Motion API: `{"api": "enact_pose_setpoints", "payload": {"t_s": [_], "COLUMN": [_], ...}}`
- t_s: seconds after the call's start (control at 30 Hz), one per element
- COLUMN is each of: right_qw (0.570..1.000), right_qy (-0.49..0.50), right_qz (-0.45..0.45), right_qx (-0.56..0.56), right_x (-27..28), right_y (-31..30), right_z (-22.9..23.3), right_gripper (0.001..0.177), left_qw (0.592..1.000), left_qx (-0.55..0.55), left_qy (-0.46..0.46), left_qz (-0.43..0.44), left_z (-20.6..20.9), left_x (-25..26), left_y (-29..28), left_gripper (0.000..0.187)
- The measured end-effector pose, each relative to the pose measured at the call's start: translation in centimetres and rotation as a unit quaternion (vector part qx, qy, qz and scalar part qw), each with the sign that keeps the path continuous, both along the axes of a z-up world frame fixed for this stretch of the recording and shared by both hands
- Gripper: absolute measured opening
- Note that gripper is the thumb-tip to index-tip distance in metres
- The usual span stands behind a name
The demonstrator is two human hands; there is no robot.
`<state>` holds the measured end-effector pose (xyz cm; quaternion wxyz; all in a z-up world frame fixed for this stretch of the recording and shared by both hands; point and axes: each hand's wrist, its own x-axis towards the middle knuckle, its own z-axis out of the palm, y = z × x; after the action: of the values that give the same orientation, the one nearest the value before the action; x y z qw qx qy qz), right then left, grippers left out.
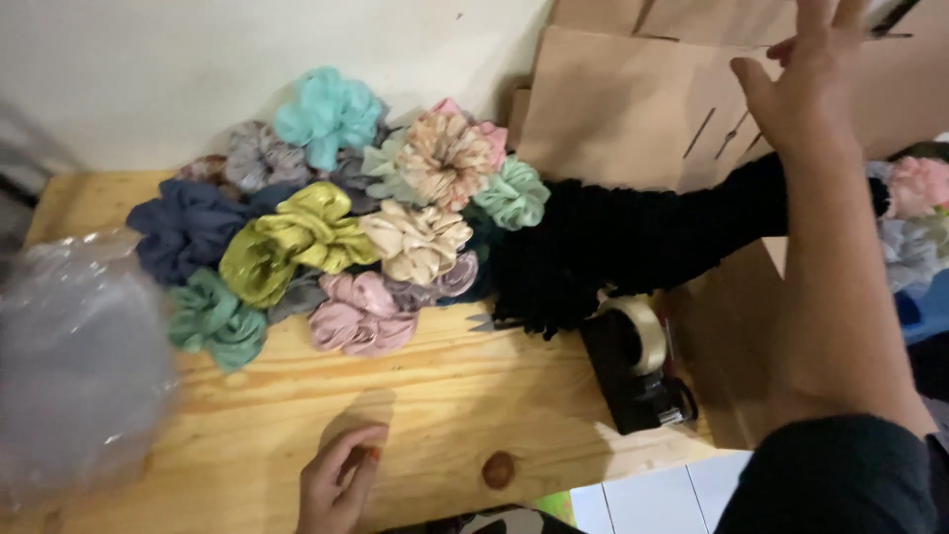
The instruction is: The person organizes fabric hair scrunchies on a table, assembles a cardboard box, places a scrunchie inside, and closes the box.
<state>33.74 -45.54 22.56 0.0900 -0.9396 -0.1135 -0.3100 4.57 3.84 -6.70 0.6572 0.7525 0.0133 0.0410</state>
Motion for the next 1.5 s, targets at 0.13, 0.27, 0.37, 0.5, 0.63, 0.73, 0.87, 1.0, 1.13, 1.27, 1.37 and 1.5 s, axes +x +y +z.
{"api": "enact_pose_setpoints", "payload": {"t_s": [0.13, 0.27, 0.37, 0.5, 0.63, 0.73, 0.87, 1.0, 1.13, 1.27, 1.37, 1.5], "right_qw": [0.986, 0.968, 0.95, 0.914, 0.939, 0.962, 0.969, 0.987, 0.987, 0.987, 0.983, 0.983], "right_qy": [-0.024, 0.009, 0.055, 0.228, 0.222, 0.135, 0.094, 0.038, -0.058, -0.038, -0.044, -0.014], "right_qz": [0.116, 0.191, 0.267, 0.29, 0.179, 0.131, 0.129, 0.109, 0.102, 0.117, 0.133, 0.142], "right_qx": [-0.114, -0.163, -0.154, -0.17, -0.192, -0.196, -0.189, -0.11, -0.109, -0.108, -0.12, -0.114], "right_x": [-6.2, -9.9, -13.9, -16.7, -16.3, -16.1, -19.7, -21.8, -22.0, -21.1, -21.2, -22.2], "right_y": [7.3, 12.3, 17.2, 20.2, 19.5, 18.3, 20.0, 21.3, 22.0, 21.6, 22.0, 21.9], "right_z": [3.2, 0.5, -3.4, -12.3, -23.2, -27.7, -28.9, -29.8, -26.8, -28.4, -28.2, -26.5], "right_gripper": [0.063, 0.048, 0.046, 0.031, 0.022, 0.049, 0.052, 0.055, 0.036, 0.037, 0.027, 0.039], "left_qw": [0.999, 0.998, 0.998, 0.994, 0.994, 0.994, 0.994, 0.993, 0.992, 0.991, 0.99, 0.989], "left_qx": [0.001, 0.01, 0.016, 0.013, -0.005, -0.011, -0.016, -0.015, -0.017, -0.016, -0.02, -0.017], "left_qy": [-0.037, -0.056, -0.041, -0.07, -0.108, -0.093, -0.091, -0.102, -0.111, -0.123, -0.134, -0.145], "left_qz": [-0.033, -0.038, -0.053, -0.082, -0.036, -0.051, -0.061, -0.056, -0.059, -0.045, -0.037, -0.028], "left_z": [1.5, 2.5, 2.8, 3.2, 3.7, 3.1, 3.3, 2.9, 2.5, 2.1, 2.1, 1.6], "left_x": [-0.1, -0.2, -0.6, -1.2, -1.5, -1.8, -2.0, -2.1, -1.8, -2.1, -2.1, -2.1], "left_y": [0.0, 0.0, 0.0, 0.3, -0.1, 0.3, 0.6, 0.5, 0.4, 0.4, 0.2, 0.1], "left_gripper": [0.02, 0.02, 0.024, 0.023, 0.024, 0.027, 0.028, 0.03, 0.031, 0.03, 0.03, 0.031]}}
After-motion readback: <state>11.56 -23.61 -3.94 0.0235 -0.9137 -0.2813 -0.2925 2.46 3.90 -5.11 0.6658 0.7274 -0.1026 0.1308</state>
